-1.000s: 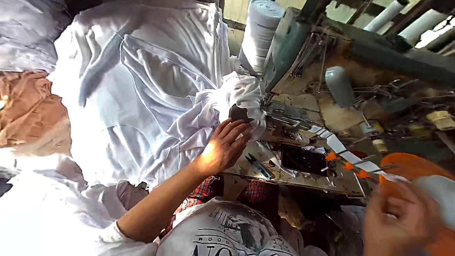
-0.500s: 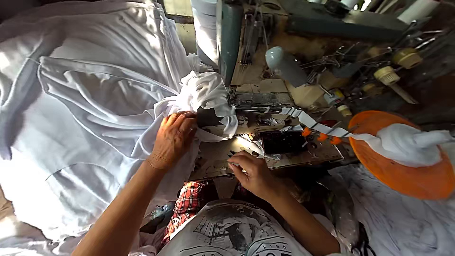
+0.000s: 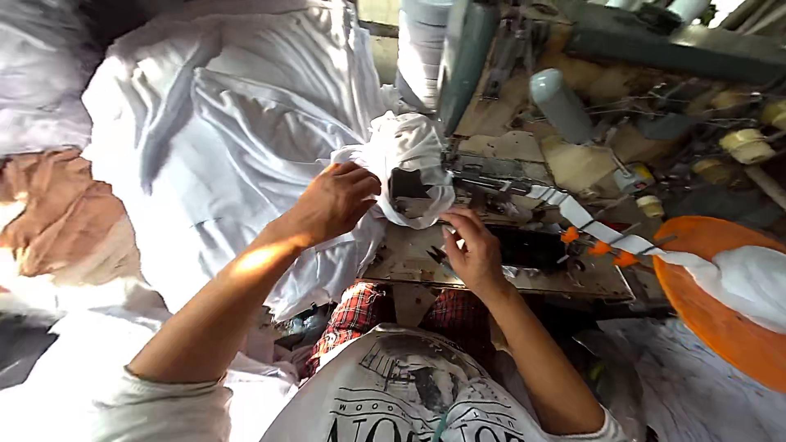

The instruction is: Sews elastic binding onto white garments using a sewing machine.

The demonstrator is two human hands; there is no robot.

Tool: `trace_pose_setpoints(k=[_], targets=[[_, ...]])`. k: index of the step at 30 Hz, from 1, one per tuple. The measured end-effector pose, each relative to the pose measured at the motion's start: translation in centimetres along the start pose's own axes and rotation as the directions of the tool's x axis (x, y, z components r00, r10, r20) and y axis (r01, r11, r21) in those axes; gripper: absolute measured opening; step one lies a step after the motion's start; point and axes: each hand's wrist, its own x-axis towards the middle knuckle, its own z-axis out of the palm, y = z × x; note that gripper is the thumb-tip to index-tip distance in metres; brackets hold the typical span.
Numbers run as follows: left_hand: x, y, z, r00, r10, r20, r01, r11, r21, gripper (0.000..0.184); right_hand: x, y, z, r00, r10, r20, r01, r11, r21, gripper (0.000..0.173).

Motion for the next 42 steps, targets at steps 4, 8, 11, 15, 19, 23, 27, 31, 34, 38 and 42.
trace_pose_setpoints(k=[4,8,11,15,19,23,27,31,34,38,42], targets=[[0.8,-1.4,3.5,1.0,0.011,-0.006,-0.01,0.986,0.168,0.023,-1.0,-0.3,1.1,1.0,0.0,0.019,0.001,1.0,-0.017,0.019],[1.3,-3.9,4.6,1.0,-0.002,-0.017,0.005,0.988,0.157,0.025,-0.4,-0.9,3.1,0.995,-0.012,0.1,0.015,0.999,-0.031,0.027],[0.9,-2.7,2.4,0.997,0.07,0.025,-0.072,0.996,0.058,0.025,-0.2,-0.9,3.7,0.986,0.07,0.15,-0.066,0.997,-0.033,0.033],[-1.3,2.0,-3.2,0.991,0.108,0.072,-0.092,0.976,-0.197,0.034,-0.5,-2.5,1.6,0.962,0.073,0.265,-0.109,0.986,0.124,0.028],[-1.5,6.2,-2.9,0.951,0.28,0.131,-0.188,0.86,-0.474,0.036,-1.1,-4.2,0.3,0.998,-0.041,0.037,0.033,0.979,0.202,0.015],[-0.4,7.9,-0.6,0.934,0.336,0.116,-0.251,0.855,-0.454,0.036,-1.1,-2.7,-2.3,0.999,-0.011,-0.03,0.013,0.997,0.072,0.013],[0.0,7.9,1.6,0.946,0.302,0.119,-0.151,0.736,-0.66,0.033,-1.9,-1.1,-5.3,0.992,0.123,0.038,-0.128,0.973,0.194,0.02],[0.8,9.2,2.5,0.931,0.353,0.091,-0.213,0.729,-0.651,0.033,-2.5,-3.5,-4.6,0.954,-0.071,0.292,-0.013,0.961,0.277,0.034],[1.3,9.3,1.4,0.917,0.392,0.069,-0.25,0.701,-0.668,0.034,-2.4,-2.5,-4.2,0.951,-0.17,0.258,0.112,0.968,0.225,0.013],[1.5,9.5,1.6,0.958,0.284,-0.051,-0.274,0.838,-0.473,0.048,-2.6,-1.3,-5.1,0.975,-0.149,0.165,0.107,0.965,0.238,0.021],[2.8,9.5,5.4,0.981,0.19,-0.03,-0.192,0.977,-0.089,0.085,-2.2,-0.5,-4.4,0.999,-0.054,0.009,0.044,0.892,0.449,0.031]])
